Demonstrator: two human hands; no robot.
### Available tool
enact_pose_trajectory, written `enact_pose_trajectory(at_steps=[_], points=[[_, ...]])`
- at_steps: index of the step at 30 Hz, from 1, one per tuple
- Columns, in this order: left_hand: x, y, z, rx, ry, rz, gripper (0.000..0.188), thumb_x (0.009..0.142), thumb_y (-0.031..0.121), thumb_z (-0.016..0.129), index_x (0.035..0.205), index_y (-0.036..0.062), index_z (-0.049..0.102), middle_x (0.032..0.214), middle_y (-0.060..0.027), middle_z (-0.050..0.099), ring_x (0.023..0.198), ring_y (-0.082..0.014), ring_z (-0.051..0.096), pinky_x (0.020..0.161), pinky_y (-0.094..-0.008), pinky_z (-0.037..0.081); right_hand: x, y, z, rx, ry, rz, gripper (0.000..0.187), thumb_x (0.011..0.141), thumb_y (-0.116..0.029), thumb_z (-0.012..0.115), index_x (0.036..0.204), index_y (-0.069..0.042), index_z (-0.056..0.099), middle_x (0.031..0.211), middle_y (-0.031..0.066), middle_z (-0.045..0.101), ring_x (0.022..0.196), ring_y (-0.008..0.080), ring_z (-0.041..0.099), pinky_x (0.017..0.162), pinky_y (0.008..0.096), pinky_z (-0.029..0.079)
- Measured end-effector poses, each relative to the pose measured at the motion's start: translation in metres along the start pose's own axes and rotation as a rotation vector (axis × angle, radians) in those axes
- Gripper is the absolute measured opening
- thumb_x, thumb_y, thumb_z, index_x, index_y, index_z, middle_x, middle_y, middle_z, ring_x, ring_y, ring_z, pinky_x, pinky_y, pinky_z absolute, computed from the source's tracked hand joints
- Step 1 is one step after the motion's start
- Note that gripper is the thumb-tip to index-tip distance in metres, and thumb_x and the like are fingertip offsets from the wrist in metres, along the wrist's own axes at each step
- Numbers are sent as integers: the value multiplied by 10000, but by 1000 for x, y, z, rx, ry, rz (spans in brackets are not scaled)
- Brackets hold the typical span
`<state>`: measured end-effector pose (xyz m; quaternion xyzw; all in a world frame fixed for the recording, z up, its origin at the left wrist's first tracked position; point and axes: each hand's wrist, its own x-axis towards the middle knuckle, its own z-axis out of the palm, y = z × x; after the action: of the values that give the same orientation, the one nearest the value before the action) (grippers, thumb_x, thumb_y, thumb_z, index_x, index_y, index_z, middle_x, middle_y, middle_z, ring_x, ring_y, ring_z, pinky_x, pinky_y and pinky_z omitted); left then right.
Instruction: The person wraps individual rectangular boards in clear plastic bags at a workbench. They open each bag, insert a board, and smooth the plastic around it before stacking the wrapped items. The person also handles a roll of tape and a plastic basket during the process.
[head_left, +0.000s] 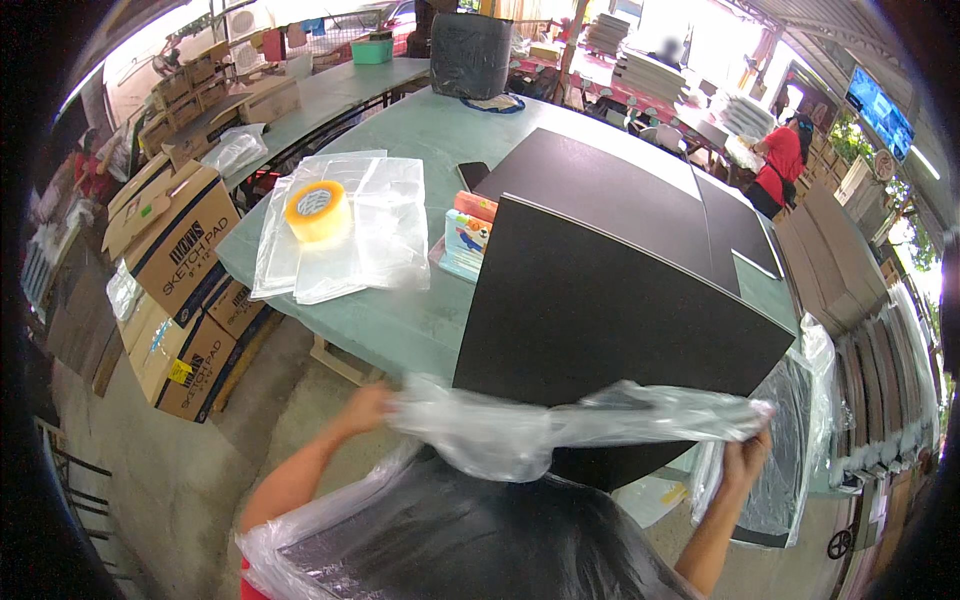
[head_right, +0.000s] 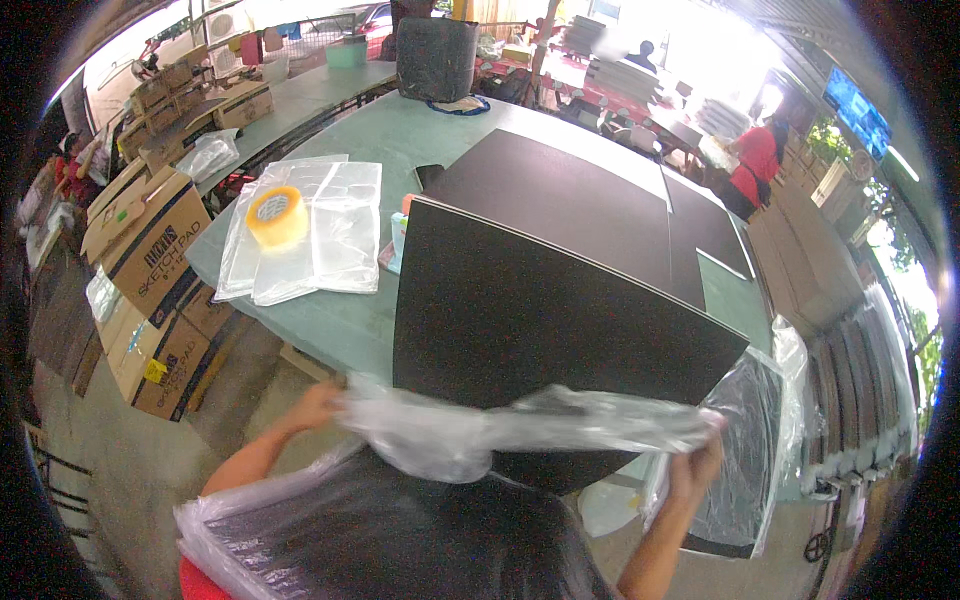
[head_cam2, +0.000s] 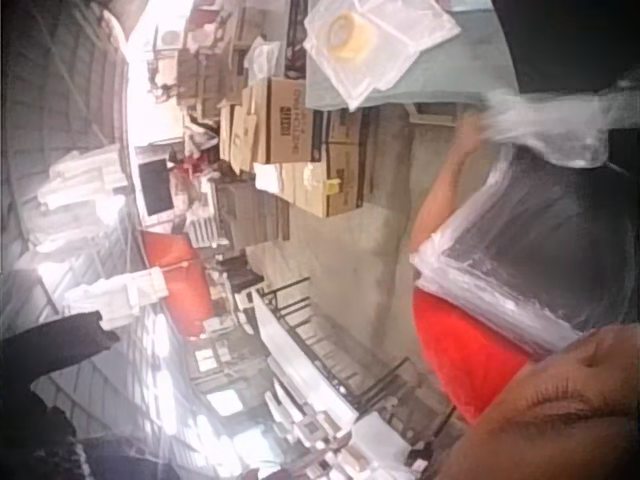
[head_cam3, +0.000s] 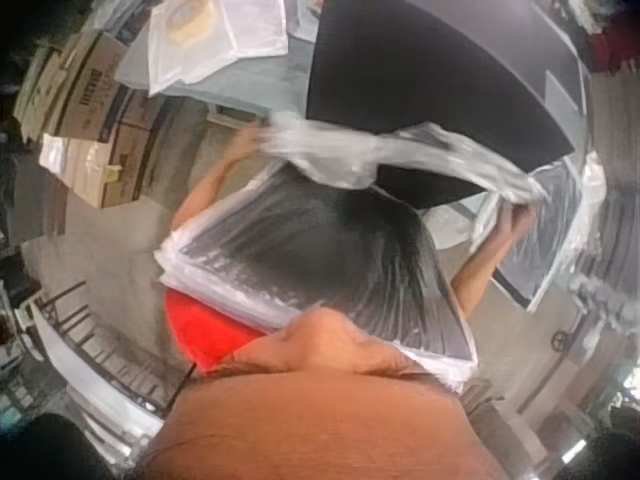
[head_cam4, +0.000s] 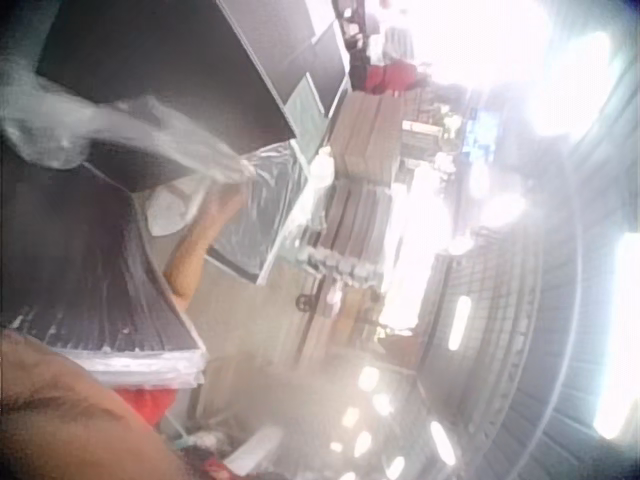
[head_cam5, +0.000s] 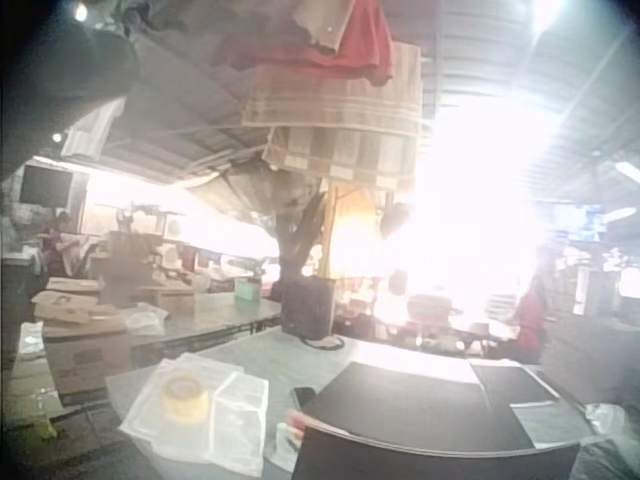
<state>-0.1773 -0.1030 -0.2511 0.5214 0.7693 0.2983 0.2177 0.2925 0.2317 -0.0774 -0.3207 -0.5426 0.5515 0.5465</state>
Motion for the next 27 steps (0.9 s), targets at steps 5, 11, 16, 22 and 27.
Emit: enact_pose_trajectory(at_steps=[5,11,16,22,27], points=[[-169,-227,-72,681,379,-694,191,664,142,537,751,-7,618,813,-149,602,744,-344,547,656,-415,426,7,-34,-114,547,-95,-6,225,806,-48,501,1014,37,505,1021,124,543,938,199,523,864,355,423],[-5,-18,-116,68,1005,-297,477,668,56,541,1129,-18,442,1092,-191,485,960,-312,490,844,-358,380,-33,-41,64,-95,-220,435,154,703,-96,561,844,-32,557,701,36,546,535,121,493,473,236,415],[49,262,-72,-329,-211,456,355,739,365,590,816,19,563,736,-133,575,686,-232,572,617,-317,432,-71,-17,182,104,-649,494,226,706,-244,669,695,-49,555,635,16,551,533,76,480,456,219,370],[48,266,-38,-321,-281,401,242,741,274,581,760,34,593,684,-93,564,641,-196,548,591,-312,426,-83,-37,198,404,-225,796,331,781,-353,586,608,-88,488,549,-8,479,444,97,420,440,226,347],[75,147,-120,239,738,104,161,700,135,579,737,-20,554,667,-122,569,594,-210,558,552,-298,436,-64,-42,137,423,-568,640,276,804,-268,565,615,-78,500,621,10,523,513,108,472,497,231,391]])
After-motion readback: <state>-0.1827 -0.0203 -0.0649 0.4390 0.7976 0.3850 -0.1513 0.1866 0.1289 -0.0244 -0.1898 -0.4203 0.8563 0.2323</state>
